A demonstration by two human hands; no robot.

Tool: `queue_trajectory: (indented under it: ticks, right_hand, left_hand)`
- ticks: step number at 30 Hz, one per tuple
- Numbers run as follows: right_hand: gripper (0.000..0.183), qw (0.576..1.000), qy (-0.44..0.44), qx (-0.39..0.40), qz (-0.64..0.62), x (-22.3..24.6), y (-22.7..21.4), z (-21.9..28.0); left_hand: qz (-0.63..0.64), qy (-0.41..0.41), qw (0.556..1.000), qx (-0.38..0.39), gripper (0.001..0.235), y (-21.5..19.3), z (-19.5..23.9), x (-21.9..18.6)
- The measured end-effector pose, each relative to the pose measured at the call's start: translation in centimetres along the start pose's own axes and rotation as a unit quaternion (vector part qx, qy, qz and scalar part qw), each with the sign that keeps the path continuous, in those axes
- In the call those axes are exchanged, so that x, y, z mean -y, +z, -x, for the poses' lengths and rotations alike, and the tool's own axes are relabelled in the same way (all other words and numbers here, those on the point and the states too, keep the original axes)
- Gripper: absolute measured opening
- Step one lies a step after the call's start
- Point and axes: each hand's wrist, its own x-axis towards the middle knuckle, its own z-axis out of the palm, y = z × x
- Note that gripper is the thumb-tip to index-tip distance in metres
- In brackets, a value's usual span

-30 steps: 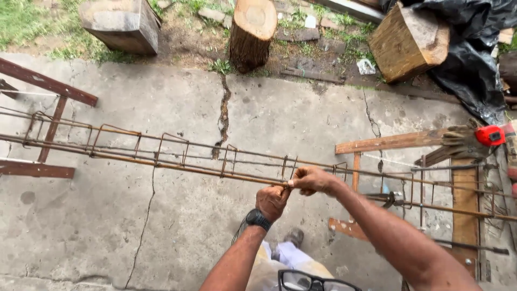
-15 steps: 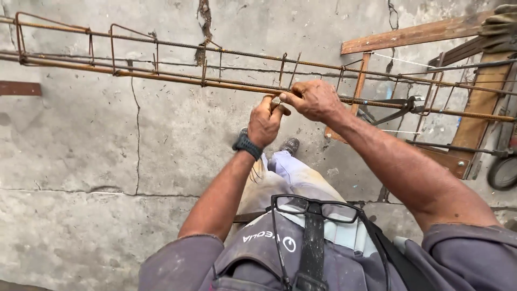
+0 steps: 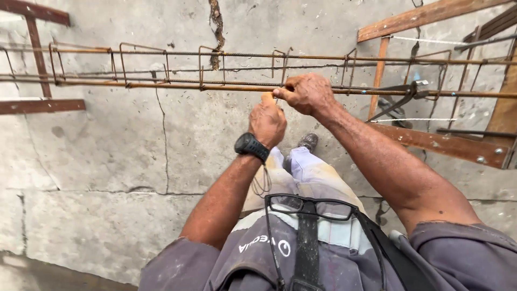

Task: Tying steel rebar rods together using wire and pliers to create a reinforced structure.

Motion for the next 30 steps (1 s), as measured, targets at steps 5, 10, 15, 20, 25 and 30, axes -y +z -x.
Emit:
queue_trajectory:
  ticks: [5, 10, 15, 20, 25, 30]
  right_hand:
    - [0.052, 1.000, -0.005, -0.001, -0.019, -0.8, 0.8, -0.5]
    - [0.053, 1.000, 0.006, 0.016, -0.017, -1.7, 1.7, -2.1]
    - [0.045, 0.979, -0.100, -0.158, -0.076, -4.5, -1.8, 4.1]
    - [0.059, 0.893, -0.195, -0.404, -0.031, -15.8, -8.5, 11.5]
    - [0.029, 0.956, -0.036, -0.287, 0.045, -20.1, -7.4, 13.6]
    - [0.016, 0.938, -0.047, -0.344, 0.024, -19.6, -6.8, 14.3]
  left_hand:
    - [-0.154, 0.044, 0.987, 0.024, 0.020, -0.9, -1.2, -1.0]
    - [-0.199, 0.182, 0.955, 0.122, 0.037, -3.5, -3.0, -1.6]
    - [-0.312, 0.070, 0.935, 0.153, 0.023, -3.7, -4.0, 0.1]
    - [-0.337, -0.069, 0.894, 0.287, 0.026, -8.8, -2.3, -10.4]
    - [-0.393, -0.054, 0.854, 0.337, 0.034, -9.9, -2.1, -13.0]
    - [-0.427, -0.045, 0.825, 0.368, 0.014, -8.9, -2.5, -12.1]
